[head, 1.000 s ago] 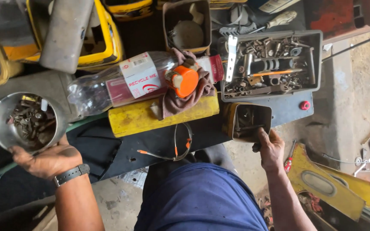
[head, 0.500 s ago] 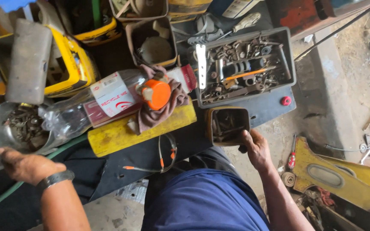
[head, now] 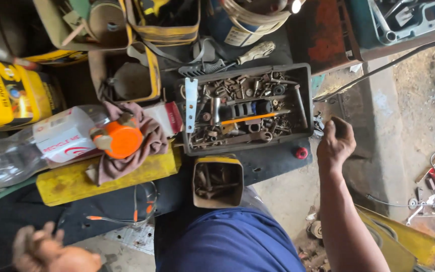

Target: The person sorts through various metal parts, including screws, bolts, and wires, in a cluttered workshop. They transfer items between a metal bowl and a rectangular container, occasionally picking up and examining specific pieces before placing them back or moving them to another location.

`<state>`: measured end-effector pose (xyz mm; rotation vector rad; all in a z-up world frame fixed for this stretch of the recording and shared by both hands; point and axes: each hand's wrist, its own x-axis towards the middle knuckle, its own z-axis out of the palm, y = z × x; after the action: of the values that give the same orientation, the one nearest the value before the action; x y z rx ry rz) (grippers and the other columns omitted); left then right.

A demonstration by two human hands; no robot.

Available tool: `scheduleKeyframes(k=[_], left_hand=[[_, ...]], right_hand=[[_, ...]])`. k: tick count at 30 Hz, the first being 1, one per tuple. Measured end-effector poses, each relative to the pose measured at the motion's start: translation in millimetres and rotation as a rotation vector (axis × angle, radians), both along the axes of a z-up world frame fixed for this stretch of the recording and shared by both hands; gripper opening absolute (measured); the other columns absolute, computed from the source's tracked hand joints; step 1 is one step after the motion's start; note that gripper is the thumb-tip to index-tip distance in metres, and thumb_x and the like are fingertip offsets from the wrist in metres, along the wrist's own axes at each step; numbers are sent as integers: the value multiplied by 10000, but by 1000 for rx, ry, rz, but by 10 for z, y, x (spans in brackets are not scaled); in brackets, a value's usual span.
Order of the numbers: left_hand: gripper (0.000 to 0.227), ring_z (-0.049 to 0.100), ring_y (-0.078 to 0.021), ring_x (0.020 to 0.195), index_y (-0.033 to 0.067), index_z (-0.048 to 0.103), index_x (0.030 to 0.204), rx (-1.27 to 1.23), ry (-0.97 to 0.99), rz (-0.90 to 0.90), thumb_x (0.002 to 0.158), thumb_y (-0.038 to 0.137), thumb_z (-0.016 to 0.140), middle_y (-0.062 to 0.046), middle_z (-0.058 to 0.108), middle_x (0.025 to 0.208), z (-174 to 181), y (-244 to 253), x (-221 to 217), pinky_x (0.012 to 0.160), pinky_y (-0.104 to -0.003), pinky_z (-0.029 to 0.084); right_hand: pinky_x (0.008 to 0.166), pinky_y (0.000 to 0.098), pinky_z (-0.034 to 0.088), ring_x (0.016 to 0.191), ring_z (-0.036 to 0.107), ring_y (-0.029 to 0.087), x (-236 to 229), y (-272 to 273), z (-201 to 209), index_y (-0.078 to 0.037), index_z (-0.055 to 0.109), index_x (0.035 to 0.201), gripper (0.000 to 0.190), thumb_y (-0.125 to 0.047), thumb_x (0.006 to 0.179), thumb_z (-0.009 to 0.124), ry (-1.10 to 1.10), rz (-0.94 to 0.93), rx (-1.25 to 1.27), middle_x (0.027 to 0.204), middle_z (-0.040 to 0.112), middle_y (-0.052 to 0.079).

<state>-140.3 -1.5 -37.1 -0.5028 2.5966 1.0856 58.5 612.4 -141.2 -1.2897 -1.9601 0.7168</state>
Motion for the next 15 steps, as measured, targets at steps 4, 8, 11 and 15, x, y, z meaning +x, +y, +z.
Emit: scheduleKeyframes(k=[4, 8, 11, 15], left_hand=[[293, 670, -367, 1232, -145, 592, 1389, 158, 622, -78, 1172, -1, 460, -306, 658, 1236, 251, 1582, 19, 1057, -390, 506], [213, 704, -353, 1132, -64, 659, 1186, 349, 627, -676, 1048, 78, 579, -224, 711, 1199, 299, 2475, -273, 1041, -447, 587], [209, 698, -321, 1128, 25, 737, 1183, 285, 578, -970, 996, 101, 681, -182, 710, 1232, 197, 3116, -521, 1001, -431, 577], [199, 712, -301, 977, 145, 782, 1150, 188, 677, -1094, 985, 139, 670, -101, 713, 1094, -457, 3639, -758, 857, -421, 574]], right_hand=[[570, 354, 418, 713, 511, 140, -293, 93, -138, -140, 633, 893, 237, -326, 1040, 619, -58, -178, -497, 803, 560, 7], [581, 285, 328, 638, 375, 60, -184, 83, -413, -170, 532, 721, 432, -349, 1113, 572, 30, -201, -569, 664, 419, -102], [583, 283, 287, 632, 329, 66, -178, 113, -426, -178, 460, 686, 481, -343, 1119, 585, 44, -163, -539, 642, 359, -97], [692, 292, 498, 687, 555, 116, 33, 243, -811, -224, 732, 809, 373, -434, 1111, 676, -31, -256, -520, 686, 609, 2]])
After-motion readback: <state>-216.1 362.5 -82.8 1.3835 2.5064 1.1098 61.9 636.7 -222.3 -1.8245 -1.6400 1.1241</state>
